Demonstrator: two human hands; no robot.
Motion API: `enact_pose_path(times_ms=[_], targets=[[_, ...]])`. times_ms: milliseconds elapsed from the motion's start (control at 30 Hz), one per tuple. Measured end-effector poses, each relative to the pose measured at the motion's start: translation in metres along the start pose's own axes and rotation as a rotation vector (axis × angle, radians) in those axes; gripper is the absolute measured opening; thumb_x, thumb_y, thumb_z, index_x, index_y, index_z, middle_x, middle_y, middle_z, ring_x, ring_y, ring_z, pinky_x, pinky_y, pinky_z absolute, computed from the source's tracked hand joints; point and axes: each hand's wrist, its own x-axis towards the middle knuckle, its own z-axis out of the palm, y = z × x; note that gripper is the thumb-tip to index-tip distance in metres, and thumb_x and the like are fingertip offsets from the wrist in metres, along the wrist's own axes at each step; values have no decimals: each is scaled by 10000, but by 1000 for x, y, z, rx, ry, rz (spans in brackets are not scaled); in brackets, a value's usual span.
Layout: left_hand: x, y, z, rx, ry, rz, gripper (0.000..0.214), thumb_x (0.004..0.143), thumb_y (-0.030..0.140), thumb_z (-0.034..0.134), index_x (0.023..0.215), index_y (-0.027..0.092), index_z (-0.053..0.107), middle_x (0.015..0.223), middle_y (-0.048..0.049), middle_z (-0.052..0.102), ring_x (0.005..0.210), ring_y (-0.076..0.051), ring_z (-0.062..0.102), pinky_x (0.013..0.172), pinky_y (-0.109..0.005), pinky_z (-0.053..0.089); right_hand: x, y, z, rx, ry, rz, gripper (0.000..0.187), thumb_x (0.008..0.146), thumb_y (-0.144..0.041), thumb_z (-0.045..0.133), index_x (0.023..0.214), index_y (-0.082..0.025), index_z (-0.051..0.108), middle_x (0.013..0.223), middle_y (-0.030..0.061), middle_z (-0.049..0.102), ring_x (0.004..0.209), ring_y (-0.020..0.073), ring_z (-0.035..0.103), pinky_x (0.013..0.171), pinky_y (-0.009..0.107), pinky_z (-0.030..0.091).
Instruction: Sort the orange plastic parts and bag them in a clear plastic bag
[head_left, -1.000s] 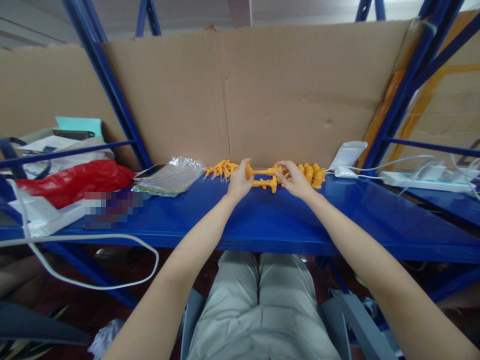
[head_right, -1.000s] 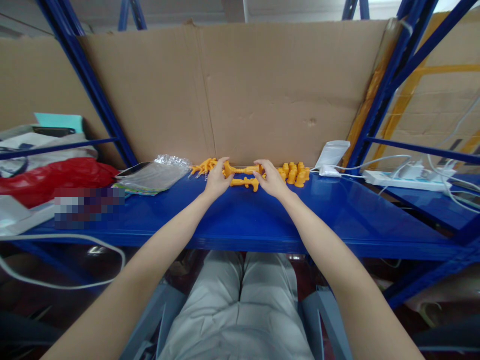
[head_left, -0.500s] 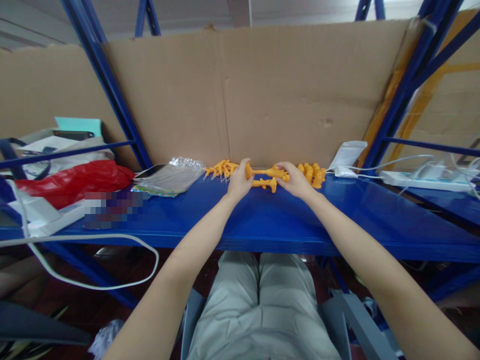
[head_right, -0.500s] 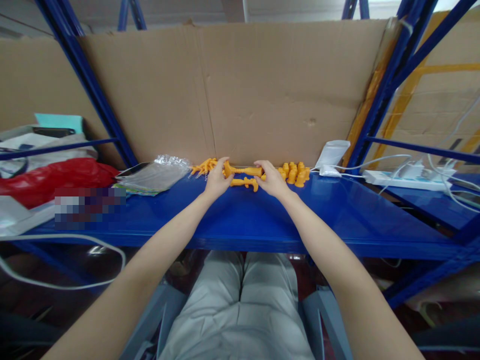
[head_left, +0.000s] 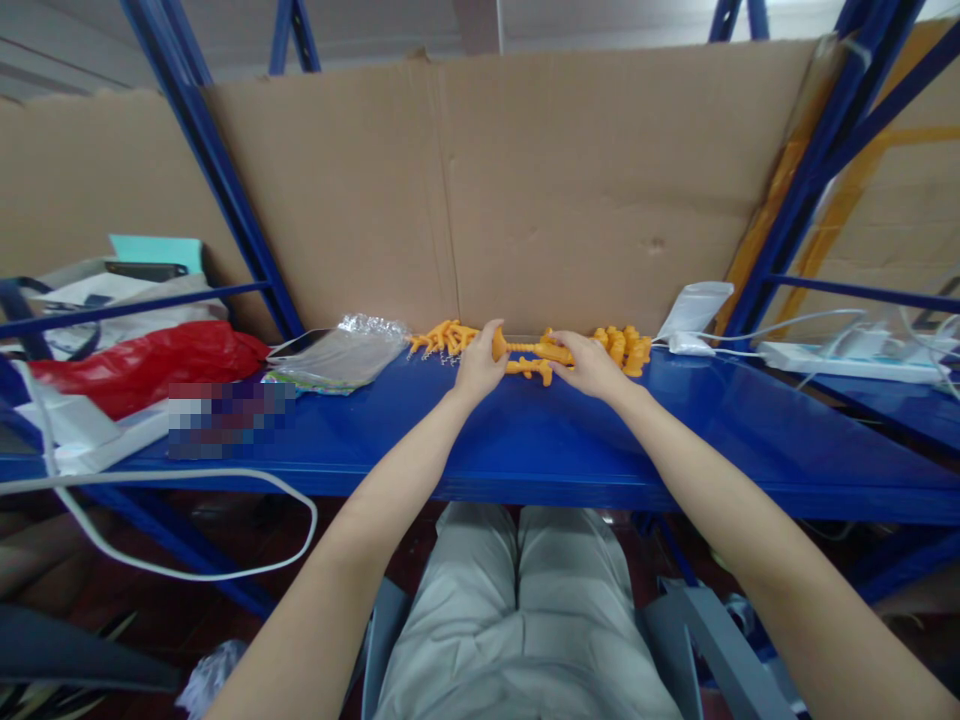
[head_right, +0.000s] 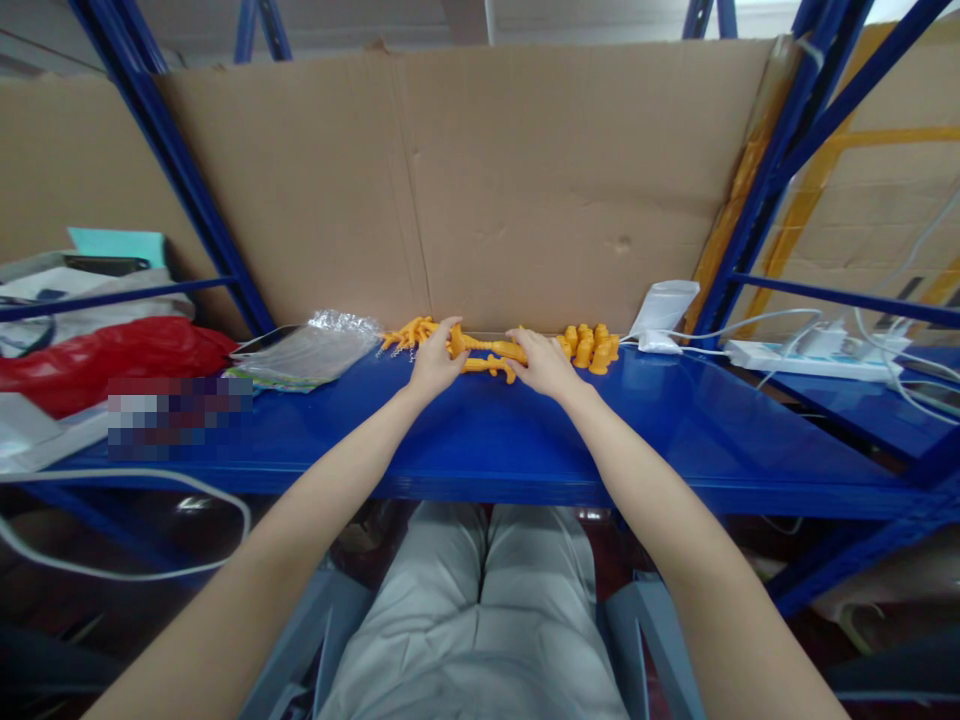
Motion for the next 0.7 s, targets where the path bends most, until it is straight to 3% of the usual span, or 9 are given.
enact_pose_path(times_ms=[300,567,633,700], targets=[[-1,0,0,-2,-44,17,554,765,61,589,1300,200,543,1249,-94,673,1143,-248,642,1039,-436,499,0,-9,-5,-73,-93,27,310,861,-229,573,1163,-218,640,1216,149,675,1167,358,611,932,542,464],[-1,0,-1,-10,-48,-13,536,768,58,605,1280,210,557,1222,-91,679,1129,-254,648,1048,-433,490,-3,-1,-1,-249,19,43,219,817,-212,611,1025,-218,681,1110,149,644,1088,347,537,912,521,431],[0,0,-1,0,-32,-42,528,769,61,615,1273,208,557,1203,-92,685,1115,-258,652,1035,-432,494,-4,7,-7,-281,34,101,186,799,-221,637,974,-201,697,1096,168,646,1104,368,527,928,558,418],[0,-1,-2,16,-21,-79,523,774,72,624,1276,199,551,1169,-95,695,1092,-262,659,1018,-439,500,-5,22,-18,-299,48,244,159,775,-234,667,919,-183,708,1082,183,648,1127,393,527,936,592,413]])
